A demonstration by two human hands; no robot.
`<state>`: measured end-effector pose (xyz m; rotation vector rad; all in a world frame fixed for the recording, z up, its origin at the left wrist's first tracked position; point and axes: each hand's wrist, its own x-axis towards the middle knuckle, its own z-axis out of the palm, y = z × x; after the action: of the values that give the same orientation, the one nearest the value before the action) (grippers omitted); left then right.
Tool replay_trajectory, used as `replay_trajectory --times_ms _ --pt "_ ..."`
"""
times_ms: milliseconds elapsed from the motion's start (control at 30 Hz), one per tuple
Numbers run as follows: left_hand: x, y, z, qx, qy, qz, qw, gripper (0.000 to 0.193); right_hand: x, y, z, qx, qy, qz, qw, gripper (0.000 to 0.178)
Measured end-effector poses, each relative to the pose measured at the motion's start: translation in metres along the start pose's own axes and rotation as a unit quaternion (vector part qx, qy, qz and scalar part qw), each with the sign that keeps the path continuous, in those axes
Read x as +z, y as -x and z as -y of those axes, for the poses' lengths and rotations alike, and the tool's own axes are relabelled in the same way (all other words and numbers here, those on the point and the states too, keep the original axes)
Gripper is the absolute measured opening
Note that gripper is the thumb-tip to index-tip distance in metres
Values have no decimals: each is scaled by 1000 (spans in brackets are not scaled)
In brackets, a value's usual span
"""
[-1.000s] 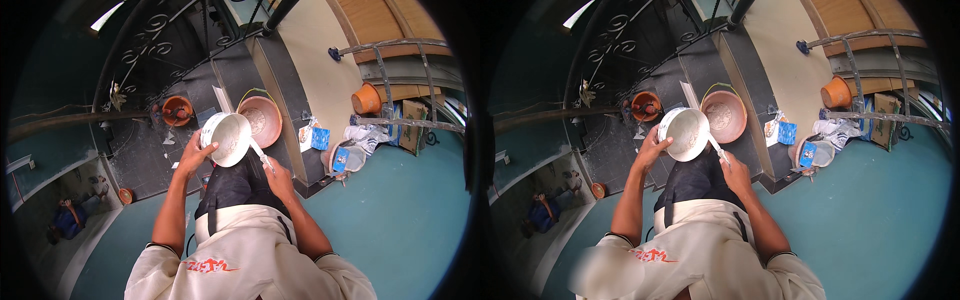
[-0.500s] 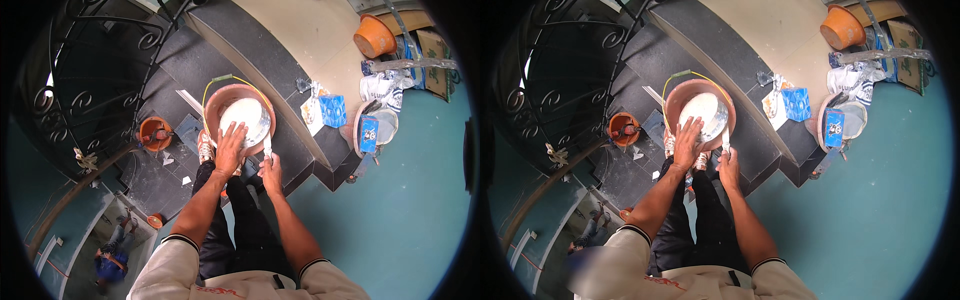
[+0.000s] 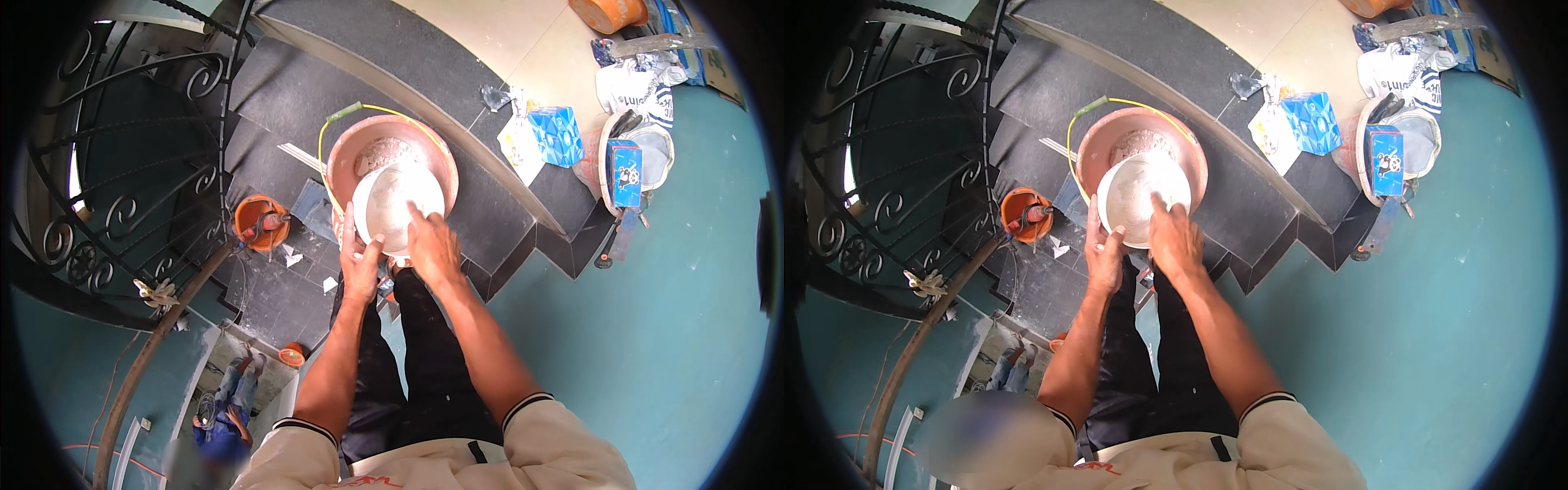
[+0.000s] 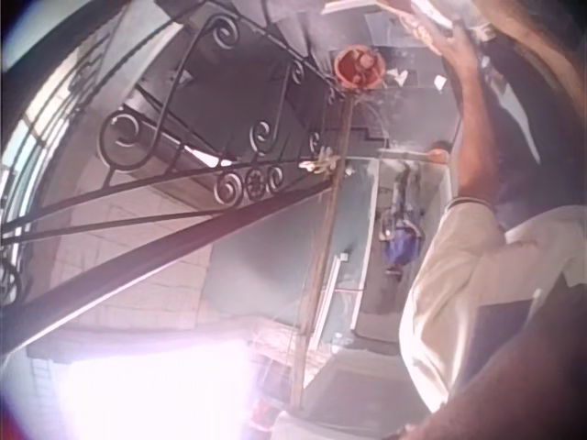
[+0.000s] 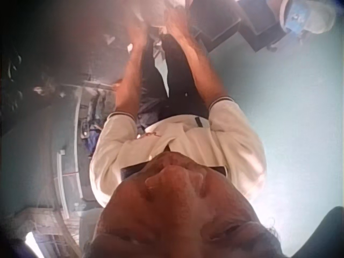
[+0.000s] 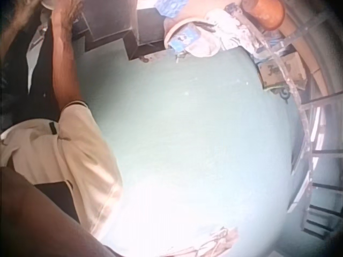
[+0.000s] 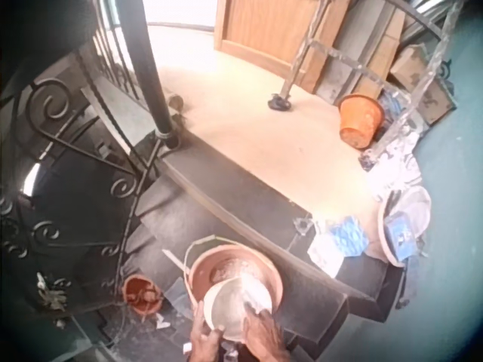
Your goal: The person scoops a white powder from a pink bucket into a white bowl using a small white scoop. They then use their hand to mix the powder inside the bowl. Finally, they place the bowl on the stairs and handle a red power drill and a small red box.
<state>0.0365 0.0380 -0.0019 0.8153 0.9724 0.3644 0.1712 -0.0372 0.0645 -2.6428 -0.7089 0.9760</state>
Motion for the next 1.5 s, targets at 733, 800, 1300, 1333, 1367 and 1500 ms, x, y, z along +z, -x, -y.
replay_trajectory --times_ms 733,800,1300,1333,1367,1500 --pt "-1 15 -29 -99 55 15 993 89 -21 10 22 -36 18 118 992 46" --pt "-3 12 -27 -104 33 17 994 89 -23 6 21 -8 -1 -1 1000 48" --pt "-5 16 -15 -27 52 27 998 98 -18 14 21 -3 16 73 997 48" --pt "-6 18 -14 -19 32 32 999 101 -17 10 17 25 22 15 999 49" --pt "-6 22 -13 -2 11 40 999 104 -13 7 15 2 -5 -3 1000 48" --pt "-13 31 -12 -35 38 94 994 99 -1 6 1 -132 -75 30 988 46"
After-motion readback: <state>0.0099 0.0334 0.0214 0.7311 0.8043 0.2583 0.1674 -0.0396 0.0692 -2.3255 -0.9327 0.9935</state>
